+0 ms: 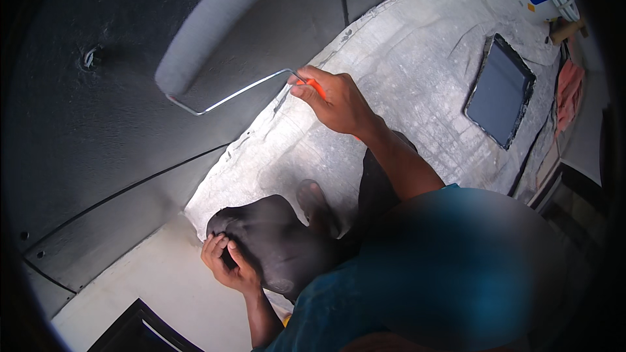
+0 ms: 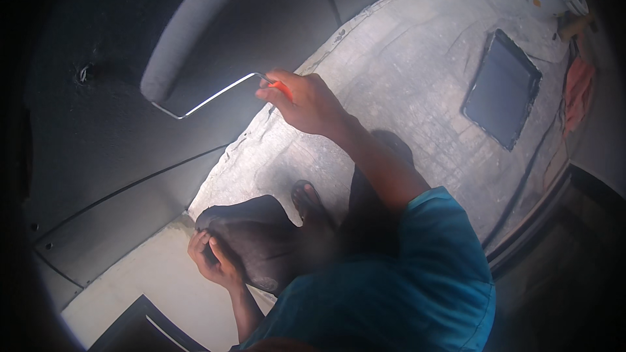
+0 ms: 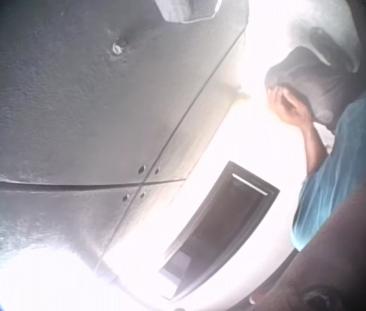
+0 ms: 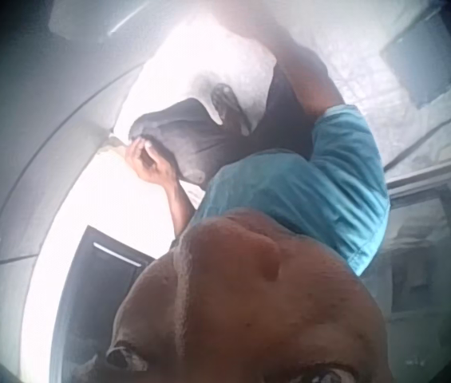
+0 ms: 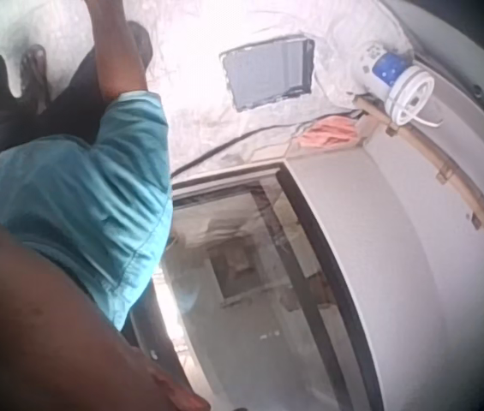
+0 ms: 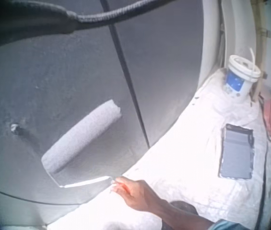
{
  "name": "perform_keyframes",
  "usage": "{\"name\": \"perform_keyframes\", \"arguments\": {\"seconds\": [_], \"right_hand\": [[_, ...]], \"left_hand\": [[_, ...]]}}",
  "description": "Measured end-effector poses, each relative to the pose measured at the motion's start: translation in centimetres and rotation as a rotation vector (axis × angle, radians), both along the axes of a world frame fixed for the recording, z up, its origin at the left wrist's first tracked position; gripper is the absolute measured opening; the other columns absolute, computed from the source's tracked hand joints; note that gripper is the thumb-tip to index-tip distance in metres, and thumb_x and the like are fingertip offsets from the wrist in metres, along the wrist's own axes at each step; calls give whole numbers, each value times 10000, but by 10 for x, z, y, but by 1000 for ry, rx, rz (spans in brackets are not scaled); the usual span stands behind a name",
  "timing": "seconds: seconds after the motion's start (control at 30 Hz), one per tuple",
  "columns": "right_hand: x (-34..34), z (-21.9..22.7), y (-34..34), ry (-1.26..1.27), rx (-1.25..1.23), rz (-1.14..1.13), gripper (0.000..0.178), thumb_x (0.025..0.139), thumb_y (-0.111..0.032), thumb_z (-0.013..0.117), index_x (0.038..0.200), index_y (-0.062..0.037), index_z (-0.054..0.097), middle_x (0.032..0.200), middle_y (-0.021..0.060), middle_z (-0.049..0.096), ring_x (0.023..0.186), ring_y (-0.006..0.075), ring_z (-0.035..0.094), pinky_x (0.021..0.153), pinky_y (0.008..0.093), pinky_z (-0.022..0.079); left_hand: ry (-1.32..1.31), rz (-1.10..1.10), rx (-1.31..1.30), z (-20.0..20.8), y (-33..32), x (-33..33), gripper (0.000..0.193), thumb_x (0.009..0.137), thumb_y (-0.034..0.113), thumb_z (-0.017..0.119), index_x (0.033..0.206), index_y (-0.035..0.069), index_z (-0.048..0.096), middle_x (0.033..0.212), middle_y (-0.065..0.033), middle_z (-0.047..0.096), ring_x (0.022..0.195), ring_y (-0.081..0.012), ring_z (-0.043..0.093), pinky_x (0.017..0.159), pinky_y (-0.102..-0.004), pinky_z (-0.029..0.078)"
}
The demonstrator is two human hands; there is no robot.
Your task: The person paints a curved ceiling using a paint roller and a paint tray. They repeatedly load the roller with paint and apply it to the ceiling surface while kneeling on a protective sheet.
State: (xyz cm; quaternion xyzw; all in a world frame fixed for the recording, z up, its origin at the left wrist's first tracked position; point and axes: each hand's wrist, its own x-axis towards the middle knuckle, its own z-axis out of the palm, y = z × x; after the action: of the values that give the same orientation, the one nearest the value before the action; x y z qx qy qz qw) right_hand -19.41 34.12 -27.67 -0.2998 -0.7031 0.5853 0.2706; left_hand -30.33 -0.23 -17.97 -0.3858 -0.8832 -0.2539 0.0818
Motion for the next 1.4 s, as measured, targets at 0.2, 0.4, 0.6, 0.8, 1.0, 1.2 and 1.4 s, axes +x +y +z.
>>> {"name": "perform_keyframes", "arguments": {"seconds": [0.2,0.4,0.6,0.8,1.0,1.2,1.4], "right_hand": [[-9,3,15,203,308,-71,377,1071,-342,630,1175,15,690,887,166,740,721,228,701,690,343,539],[22,-66,12,-113,25,-1,360,1069,-364,614,1086,-12,686,811,146,700,719,253,670,704,384,530],[39,-159,10,-260,-38,-26,359,1072,-365,612,1018,-13,659,737,149,635,655,255,609,672,396,499],[46,-238,16,-403,-62,-77,482,1068,-478,585,938,-15,619,734,175,599,670,288,565,699,436,485],[43,-272,26,-481,-213,-86,597,1055,-565,560,855,-3,586,727,166,581,675,278,542,710,452,480],[48,-256,23,-437,-230,-86,592,1058,-552,566,831,-4,572,720,153,556,676,252,481,695,446,466],[62,-174,27,-347,-144,-58,470,1075,-443,593,893,-9,605,702,123,526,667,190,465,668,395,457]], "left_hand": [[-3,-23,-6,0,5,-2,114,1005,49,653,1076,-38,676,1113,-161,689,1179,-387,626,1109,-495,445],[-3,-16,-9,-1,11,-3,127,1018,45,643,1101,-50,662,1130,-168,679,1178,-368,617,1119,-494,438],[-26,-12,-22,-4,3,-4,125,1061,83,616,1131,-17,646,1186,-136,651,1210,-291,609,1120,-426,432],[-26,-14,-23,-5,7,-5,138,1064,88,616,1150,-16,647,1191,-137,651,1200,-285,614,1110,-416,438],[-53,-25,14,-5,14,-3,125,1034,26,630,1131,-50,651,1164,-157,657,1174,-317,612,1114,-453,440],[3,-22,-16,-6,17,-2,112,1030,26,628,1106,-51,656,1141,-163,667,1169,-325,615,1107,-459,444],[16,-14,-30,-5,14,-3,110,1021,27,630,1092,-53,656,1138,-169,666,1170,-345,617,1099,-464,449]]}}
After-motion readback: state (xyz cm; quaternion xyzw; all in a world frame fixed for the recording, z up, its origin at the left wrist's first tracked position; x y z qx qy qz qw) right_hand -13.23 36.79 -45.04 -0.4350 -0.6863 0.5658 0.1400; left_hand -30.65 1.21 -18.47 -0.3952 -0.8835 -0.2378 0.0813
